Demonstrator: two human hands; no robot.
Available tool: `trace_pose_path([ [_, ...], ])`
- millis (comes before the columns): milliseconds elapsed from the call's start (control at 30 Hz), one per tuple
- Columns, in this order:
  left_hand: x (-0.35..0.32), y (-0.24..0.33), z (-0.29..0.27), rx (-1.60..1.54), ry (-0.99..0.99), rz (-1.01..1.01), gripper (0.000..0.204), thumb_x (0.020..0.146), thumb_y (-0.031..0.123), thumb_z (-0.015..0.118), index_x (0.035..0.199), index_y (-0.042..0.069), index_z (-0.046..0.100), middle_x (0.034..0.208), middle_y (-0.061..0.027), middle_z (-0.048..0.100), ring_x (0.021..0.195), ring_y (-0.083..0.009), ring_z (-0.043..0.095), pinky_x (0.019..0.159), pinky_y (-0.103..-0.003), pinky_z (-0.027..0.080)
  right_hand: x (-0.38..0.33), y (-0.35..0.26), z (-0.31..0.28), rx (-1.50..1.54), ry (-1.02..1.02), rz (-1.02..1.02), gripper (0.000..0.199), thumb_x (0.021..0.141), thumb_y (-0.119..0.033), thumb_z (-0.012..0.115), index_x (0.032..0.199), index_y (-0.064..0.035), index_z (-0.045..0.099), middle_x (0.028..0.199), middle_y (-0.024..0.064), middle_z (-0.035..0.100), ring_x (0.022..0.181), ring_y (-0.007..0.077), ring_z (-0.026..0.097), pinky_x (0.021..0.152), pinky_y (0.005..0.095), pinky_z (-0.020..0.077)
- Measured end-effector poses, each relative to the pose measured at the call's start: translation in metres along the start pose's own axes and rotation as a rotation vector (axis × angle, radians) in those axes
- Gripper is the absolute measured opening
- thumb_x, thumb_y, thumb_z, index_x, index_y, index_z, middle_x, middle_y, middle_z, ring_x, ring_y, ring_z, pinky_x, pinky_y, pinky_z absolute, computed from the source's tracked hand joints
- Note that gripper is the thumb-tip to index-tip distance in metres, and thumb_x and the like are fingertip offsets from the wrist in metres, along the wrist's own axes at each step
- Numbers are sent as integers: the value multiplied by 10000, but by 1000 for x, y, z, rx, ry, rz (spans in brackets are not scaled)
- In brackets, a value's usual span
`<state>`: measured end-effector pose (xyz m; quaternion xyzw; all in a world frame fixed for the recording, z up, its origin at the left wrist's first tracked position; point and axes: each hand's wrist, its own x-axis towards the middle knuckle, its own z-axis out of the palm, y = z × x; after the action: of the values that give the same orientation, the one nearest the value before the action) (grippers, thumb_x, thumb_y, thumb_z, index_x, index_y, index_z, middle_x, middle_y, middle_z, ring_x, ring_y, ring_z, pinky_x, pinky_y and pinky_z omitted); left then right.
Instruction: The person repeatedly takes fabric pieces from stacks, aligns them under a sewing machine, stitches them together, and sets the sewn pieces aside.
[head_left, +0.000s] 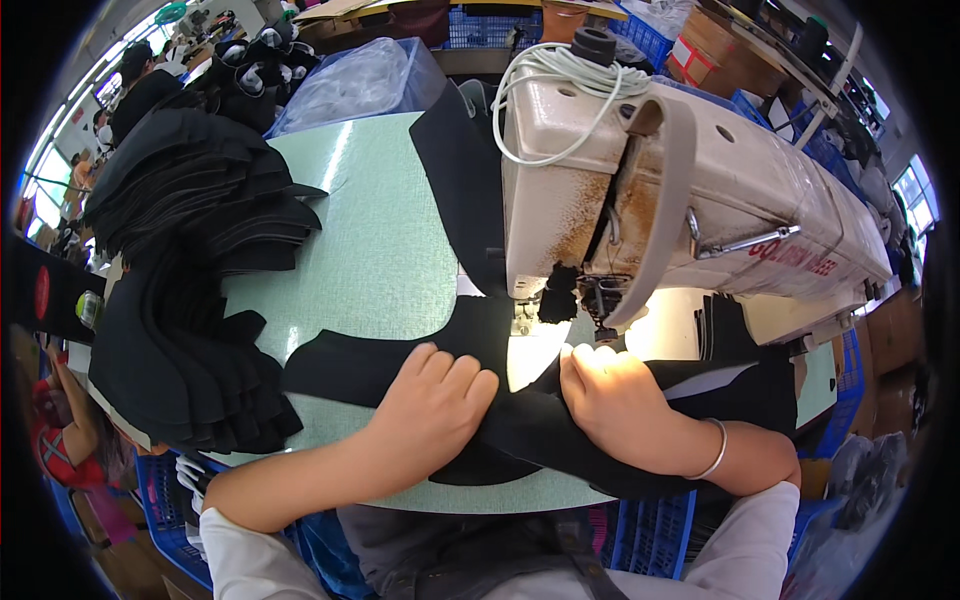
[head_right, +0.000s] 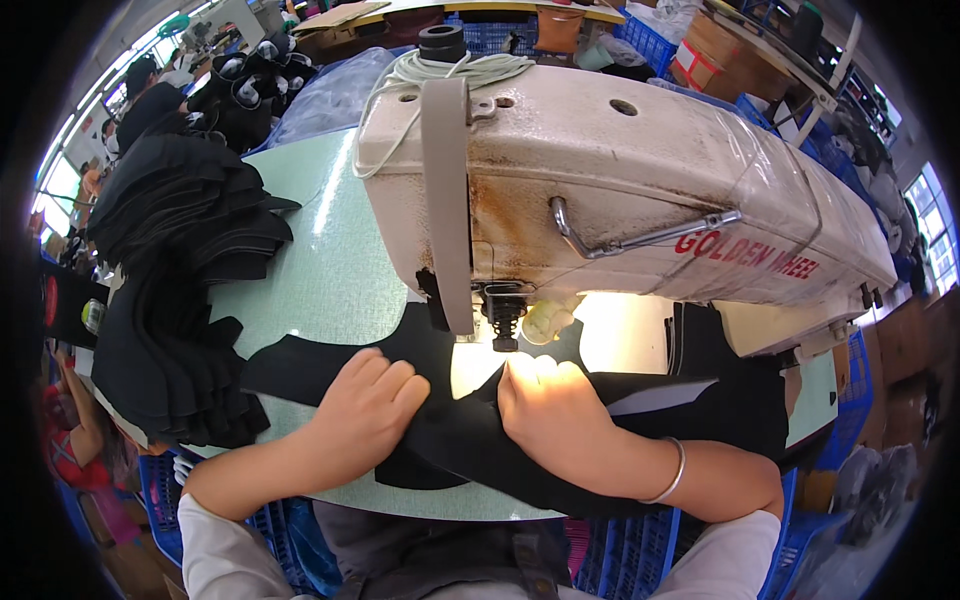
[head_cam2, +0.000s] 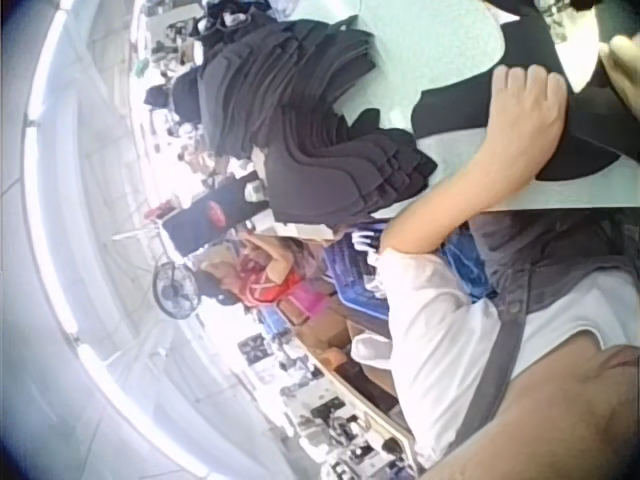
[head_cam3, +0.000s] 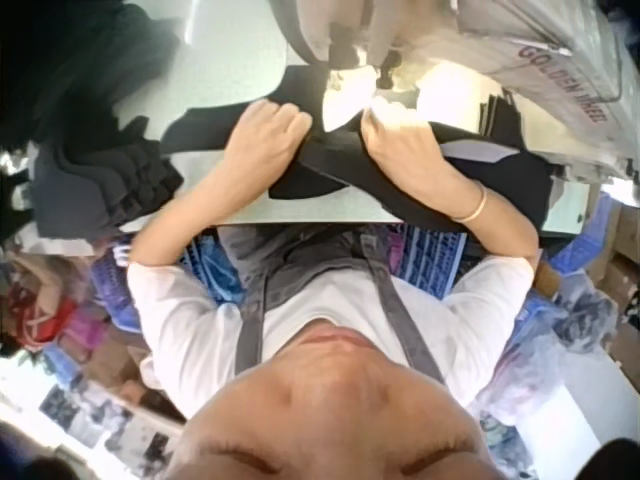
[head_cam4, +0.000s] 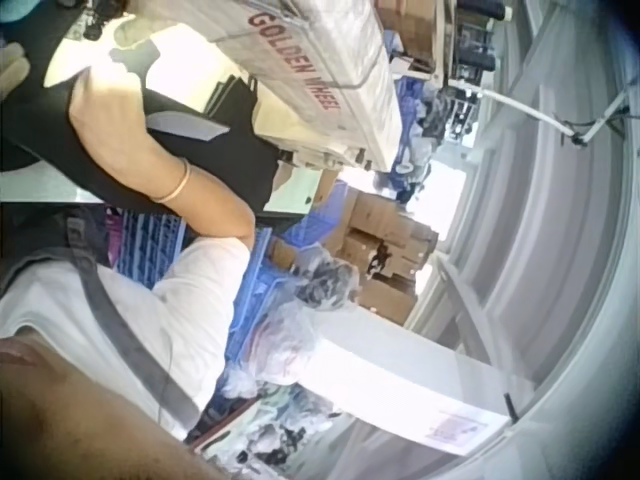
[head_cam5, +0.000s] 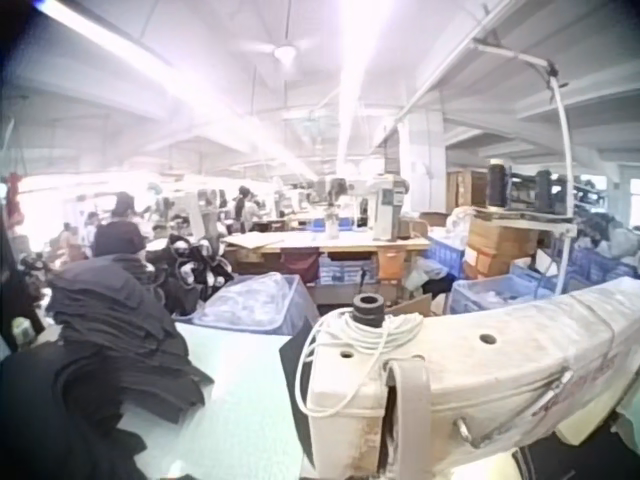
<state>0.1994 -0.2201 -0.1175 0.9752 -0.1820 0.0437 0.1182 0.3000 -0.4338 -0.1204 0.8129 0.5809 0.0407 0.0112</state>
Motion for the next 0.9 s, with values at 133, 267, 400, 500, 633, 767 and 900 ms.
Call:
trace_pose_path([
  [133,9,-15,9,-194,-29,41,335,656,56,674,958,47,531,865,-89,486,799,-272,534,682,-367,390,-7,3,-1,22,54,-36,422,754,-82,591,1132,107,596,1087,210,598,953,301,612,758,366,514],
  [267,-1,-12,15,-469,9,-46,546,615,39,699,1139,-8,553,906,-107,481,779,-279,523,714,-391,411,-10,1,-5,149,48,-134,495,766,-94,575,1213,118,568,1236,256,577,1094,315,596,818,308,521],
  [400,-8,9,25,-269,-201,-61,757,617,60,717,1333,-15,483,1060,-159,486,933,-327,554,810,-418,436,-10,-5,-5,146,38,-97,524,762,-96,582,1237,123,554,1249,263,562,1142,341,570,867,330,503],
  [500,-7,14,29,-21,112,-3,749,628,104,740,1326,-7,492,1196,-185,495,1155,-383,502,941,-481,408,-13,-7,-4,127,-11,-63,546,751,-108,598,1252,104,550,1299,265,526,1188,377,539,930,394,475],
  [633,-3,10,25,-143,68,-36,774,639,145,767,1349,28,481,1268,-195,484,1244,-414,439,1006,-519,362,-14,-7,-2,147,-38,-4,556,754,-128,612,1269,71,550,1357,260,493,1223,405,517,953,443,456],
  [767,-2,5,19,-170,10,-35,832,625,237,778,1352,-15,461,1450,-244,386,1219,-365,452,900,-418,400,-11,-8,0,104,-49,-17,566,759,-136,612,1280,74,540,1352,264,496,1218,405,519,959,436,457],
  [900,-1,4,18,-121,-1,-7,877,621,293,771,1372,-14,440,1448,-242,397,1134,-322,470,811,-366,387,-10,-7,1,141,-47,-37,578,736,-133,607,1264,92,544,1342,283,495,1176,401,543,960,439,469],
])
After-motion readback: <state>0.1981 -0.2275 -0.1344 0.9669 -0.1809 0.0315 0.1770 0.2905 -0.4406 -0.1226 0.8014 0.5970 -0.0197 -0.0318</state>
